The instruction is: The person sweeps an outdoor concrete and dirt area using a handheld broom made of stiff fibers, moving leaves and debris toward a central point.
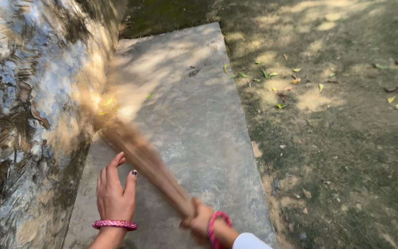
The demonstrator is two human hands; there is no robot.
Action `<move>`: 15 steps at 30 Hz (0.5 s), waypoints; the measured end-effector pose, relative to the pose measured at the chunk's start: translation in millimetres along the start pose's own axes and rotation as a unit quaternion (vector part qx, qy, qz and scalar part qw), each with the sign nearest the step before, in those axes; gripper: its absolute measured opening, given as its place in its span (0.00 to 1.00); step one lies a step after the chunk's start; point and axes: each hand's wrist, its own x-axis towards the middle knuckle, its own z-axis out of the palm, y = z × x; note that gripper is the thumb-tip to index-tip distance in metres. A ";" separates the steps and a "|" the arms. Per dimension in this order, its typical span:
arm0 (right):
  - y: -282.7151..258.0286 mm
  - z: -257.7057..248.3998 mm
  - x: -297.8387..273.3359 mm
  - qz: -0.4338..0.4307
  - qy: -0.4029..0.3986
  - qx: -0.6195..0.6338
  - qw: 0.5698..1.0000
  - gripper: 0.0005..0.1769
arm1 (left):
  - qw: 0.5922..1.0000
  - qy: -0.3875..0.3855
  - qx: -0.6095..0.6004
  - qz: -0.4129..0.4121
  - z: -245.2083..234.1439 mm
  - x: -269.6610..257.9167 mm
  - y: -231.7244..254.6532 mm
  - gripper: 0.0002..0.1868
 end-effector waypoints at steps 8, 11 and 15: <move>3.1 -174.2 -5.3 0.060 0.302 0.207 0.928 0.35 | 0.988 -0.022 0.130 -0.078 17.0 49.4 -50.6 0.30; 1.2 -193.6 -9.0 0.035 0.334 0.216 0.917 0.35 | 0.975 0.000 0.163 -0.152 31.0 65.5 -53.2 0.30; -14.5 -161.8 4.2 -0.002 0.225 0.144 0.964 0.50 | 0.975 0.028 0.162 -0.149 41.7 101.1 -42.8 0.30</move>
